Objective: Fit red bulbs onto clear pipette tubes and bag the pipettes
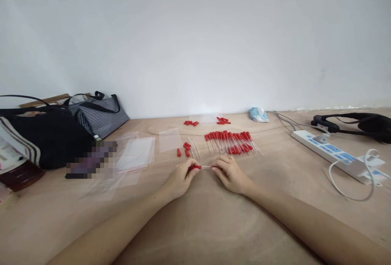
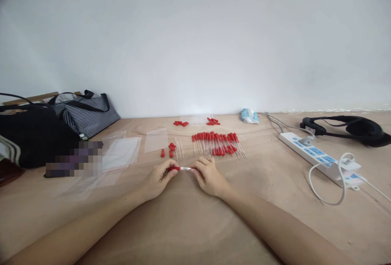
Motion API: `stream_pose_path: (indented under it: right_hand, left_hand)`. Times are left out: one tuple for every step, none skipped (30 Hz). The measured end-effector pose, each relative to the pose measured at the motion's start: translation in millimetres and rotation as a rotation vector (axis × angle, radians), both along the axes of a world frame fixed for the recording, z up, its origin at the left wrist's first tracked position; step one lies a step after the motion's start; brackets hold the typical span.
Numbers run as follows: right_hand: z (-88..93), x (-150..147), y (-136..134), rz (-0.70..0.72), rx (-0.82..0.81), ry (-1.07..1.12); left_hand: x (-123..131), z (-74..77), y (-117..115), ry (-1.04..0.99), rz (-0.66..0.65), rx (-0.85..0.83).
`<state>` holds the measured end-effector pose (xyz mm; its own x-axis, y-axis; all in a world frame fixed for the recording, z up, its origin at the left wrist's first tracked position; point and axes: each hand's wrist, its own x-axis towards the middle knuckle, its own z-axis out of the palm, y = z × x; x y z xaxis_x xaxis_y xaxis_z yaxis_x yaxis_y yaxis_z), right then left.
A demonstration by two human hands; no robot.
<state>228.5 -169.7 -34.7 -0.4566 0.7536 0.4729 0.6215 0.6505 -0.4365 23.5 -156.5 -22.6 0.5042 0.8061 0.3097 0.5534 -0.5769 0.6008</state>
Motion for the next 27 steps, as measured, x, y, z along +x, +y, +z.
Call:
stream_pose_path:
  right_hand:
    - [-0.4, -0.1, 0.0, 0.002, 0.002, -0.002]
    - [-0.8, -0.2, 0.0, 0.006, 0.005, -0.005]
    - [-1.2, -0.2, 0.0, 0.009, 0.007, -0.007]
    - [-1.6, -0.2, -0.1, 0.011, 0.009, -0.009]
    - [-2.0, -0.1, -0.1, 0.013, 0.013, -0.008]
    - [-2.5, 0.1, -0.1, 0.018, 0.017, -0.008]
    - [-2.9, 0.3, -0.1, 0.025, 0.020, -0.007]
    - [-3.4, 0.6, 0.0, 0.035, 0.022, -0.010]
    - [-3.7, 0.9, 0.3, 0.047, 0.025, -0.015]
    - [-4.0, 1.2, 0.6, 0.061, 0.027, -0.022]
    - [-4.0, 1.4, 1.1, 0.076, 0.029, -0.031]
    - [-3.9, 1.7, 1.6, 0.089, 0.033, -0.043]
    - [-3.5, 1.9, 2.1, 0.102, 0.037, -0.058]
    - [-2.9, 2.0, 2.5, 0.115, 0.042, -0.075]
    - [-2.0, 2.0, 2.8, 0.125, 0.050, -0.093]
    - [-1.1, 1.9, 2.8, 0.129, 0.062, -0.115]
    - [-0.1, 1.6, 2.4, 0.127, 0.077, -0.137]
    - [0.8, 1.2, 1.7, 0.121, 0.095, -0.156]
    - [1.5, 0.5, 0.7, 0.111, 0.111, -0.172]
    - [2.1, -0.3, -0.5, 0.100, 0.123, -0.182]
    - [2.3, -1.3, -1.7, 0.089, 0.128, -0.184]
    - [2.3, -2.4, -2.8, 0.081, 0.124, -0.178]
    - [1.9, -3.6, -3.8, 0.075, 0.115, -0.165]
    - [1.4, -4.8, -4.5, 0.072, 0.102, -0.150]
    - [0.6, -6.0, -5.0, 0.072, 0.091, -0.137]
    - [-0.3, -7.2, -5.2, 0.074, 0.083, -0.127]
    - [-1.2, -8.3, -5.2, 0.077, 0.077, -0.121]
  left_hand:
    - [0.1, -0.3, -0.3, -0.003, -0.002, 0.001]
    - [-0.1, -0.7, -0.3, -0.005, -0.002, 0.002]
    - [-0.4, -1.3, -0.1, -0.005, -0.002, 0.004]
    - [-0.7, -2.1, 0.4, 0.000, -0.005, 0.008]
    - [-1.0, -2.9, 0.9, 0.009, -0.014, 0.013]
    - [-1.2, -3.6, 1.3, 0.021, -0.024, 0.019]
    - [-1.4, -4.1, 1.6, 0.031, -0.034, 0.027]
    - [-1.4, -4.3, 1.5, 0.041, -0.040, 0.035]
    - [-1.3, -4.1, 1.1, 0.049, -0.041, 0.044]
    - [-1.2, -3.5, 0.4, 0.055, -0.040, 0.054]
    - [-1.0, -2.7, -0.7, 0.058, -0.036, 0.066]
    - [-0.9, -1.7, -2.1, 0.058, -0.035, 0.081]
    - [-0.7, -0.6, -3.6, 0.057, -0.038, 0.098]
    - [-0.6, 0.4, -5.2, 0.055, -0.045, 0.117]
    - [-0.5, 1.2, -6.7, 0.055, -0.053, 0.136]
    - [-0.5, 1.8, -7.9, 0.060, -0.063, 0.154]
    - [-0.4, 2.2, -8.9, 0.070, -0.069, 0.172]
    - [-0.3, 2.2, -9.6, 0.083, -0.072, 0.187]
    - [-0.2, 2.1, -9.9, 0.094, -0.067, 0.201]
    - [-0.2, 1.8, -9.9, 0.102, -0.061, 0.213]
    - [-0.1, 1.3, -9.7, 0.107, -0.056, 0.224]
    - [-0.1, 0.8, -9.3, 0.108, -0.054, 0.233]
    - [-0.1, 0.2, -8.7, 0.108, -0.058, 0.242]
    - [-0.3, -0.4, -8.1, 0.109, -0.072, 0.248]
    - [-0.5, -1.0, -7.5, 0.110, -0.091, 0.256]
    - [-0.7, -1.6, -7.1, 0.110, -0.113, 0.265]
    - [-0.9, -2.1, -6.7, 0.109, -0.134, 0.274]
